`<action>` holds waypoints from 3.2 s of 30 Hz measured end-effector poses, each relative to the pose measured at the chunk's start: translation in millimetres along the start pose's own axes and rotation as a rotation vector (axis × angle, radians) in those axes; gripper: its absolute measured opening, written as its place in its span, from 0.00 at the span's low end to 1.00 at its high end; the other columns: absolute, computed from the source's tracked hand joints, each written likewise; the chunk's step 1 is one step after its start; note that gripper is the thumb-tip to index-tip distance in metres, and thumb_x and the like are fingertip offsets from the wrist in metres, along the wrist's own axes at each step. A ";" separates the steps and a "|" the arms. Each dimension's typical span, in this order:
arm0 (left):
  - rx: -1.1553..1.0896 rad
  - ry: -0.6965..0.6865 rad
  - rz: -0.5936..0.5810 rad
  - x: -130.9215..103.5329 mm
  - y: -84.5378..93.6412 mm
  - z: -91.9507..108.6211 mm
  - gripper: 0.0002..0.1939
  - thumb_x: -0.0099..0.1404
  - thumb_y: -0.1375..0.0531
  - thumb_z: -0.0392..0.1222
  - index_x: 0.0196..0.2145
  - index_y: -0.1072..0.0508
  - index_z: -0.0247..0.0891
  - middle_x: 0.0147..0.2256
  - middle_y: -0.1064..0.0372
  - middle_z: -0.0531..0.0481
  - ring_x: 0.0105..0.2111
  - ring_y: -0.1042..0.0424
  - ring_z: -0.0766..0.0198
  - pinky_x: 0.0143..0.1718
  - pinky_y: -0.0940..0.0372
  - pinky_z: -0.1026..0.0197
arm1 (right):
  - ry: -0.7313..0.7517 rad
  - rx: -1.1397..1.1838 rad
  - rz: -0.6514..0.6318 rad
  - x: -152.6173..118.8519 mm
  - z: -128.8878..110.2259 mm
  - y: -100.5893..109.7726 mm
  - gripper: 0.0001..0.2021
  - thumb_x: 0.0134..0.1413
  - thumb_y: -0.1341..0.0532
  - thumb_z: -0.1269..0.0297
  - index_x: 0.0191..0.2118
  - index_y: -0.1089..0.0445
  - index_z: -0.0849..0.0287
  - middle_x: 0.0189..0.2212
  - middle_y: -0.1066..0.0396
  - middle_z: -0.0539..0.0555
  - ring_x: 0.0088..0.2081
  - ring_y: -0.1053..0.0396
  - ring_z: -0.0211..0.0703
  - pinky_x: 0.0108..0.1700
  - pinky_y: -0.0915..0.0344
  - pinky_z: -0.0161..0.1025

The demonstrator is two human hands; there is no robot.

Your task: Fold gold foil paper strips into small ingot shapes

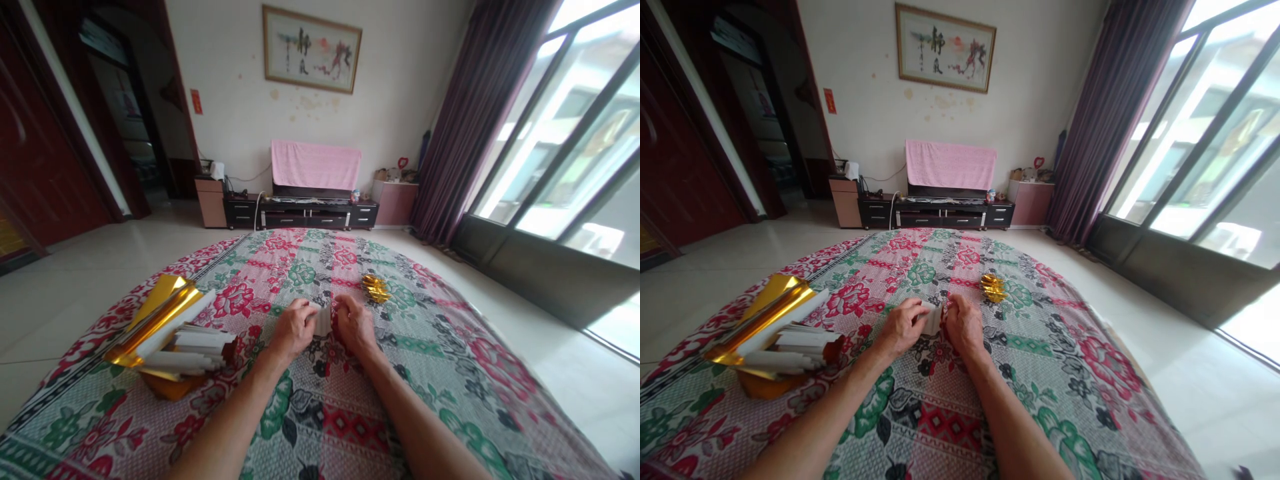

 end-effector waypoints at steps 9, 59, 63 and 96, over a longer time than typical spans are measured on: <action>0.163 -0.155 -0.036 -7.3 1.6 20.5 0.11 0.57 0.46 0.32 0.34 0.25 0.36 0.52 0.40 0.44 0.49 0.40 0.54 0.50 0.40 0.53 | 0.005 0.006 -0.041 -1.1 2.3 -4.5 0.14 0.48 0.49 0.72 0.35 0.29 0.55 0.29 0.26 0.51 0.31 0.31 0.40 0.34 0.40 0.33; 0.101 -0.223 -0.096 -5.3 -2.9 8.4 0.13 0.57 0.49 0.28 0.35 0.27 0.36 0.37 0.31 0.47 0.41 0.35 0.61 0.47 0.39 0.58 | 0.399 0.085 -0.241 -10.9 -17.3 -3.6 0.08 0.48 0.45 0.73 0.31 0.30 0.56 0.34 0.30 0.52 0.37 0.33 0.40 0.44 0.38 0.38; 0.111 -0.204 -0.084 -4.3 -3.6 7.0 0.12 0.58 0.49 0.28 0.34 0.28 0.36 0.35 0.32 0.47 0.41 0.35 0.61 0.46 0.39 0.59 | 0.401 0.099 -0.226 -10.6 -17.6 -2.2 0.11 0.46 0.44 0.75 0.36 0.30 0.56 0.38 0.31 0.53 0.40 0.34 0.41 0.46 0.38 0.39; 0.098 -0.139 -0.082 -5.7 1.1 9.7 0.09 0.58 0.50 0.29 0.31 0.33 0.37 0.31 0.34 0.49 0.36 0.35 0.62 0.41 0.39 0.61 | 0.449 0.049 -0.322 -9.3 -26.6 -13.4 0.11 0.49 0.49 0.78 0.31 0.32 0.59 0.42 0.34 0.55 0.43 0.36 0.41 0.47 0.40 0.39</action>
Point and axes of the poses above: each hand's wrist, its own x-axis towards the middle knuckle, its own y-axis out of the back of the hand, z = x × y, the point moved 5 cm from there along x, towards the middle knuckle
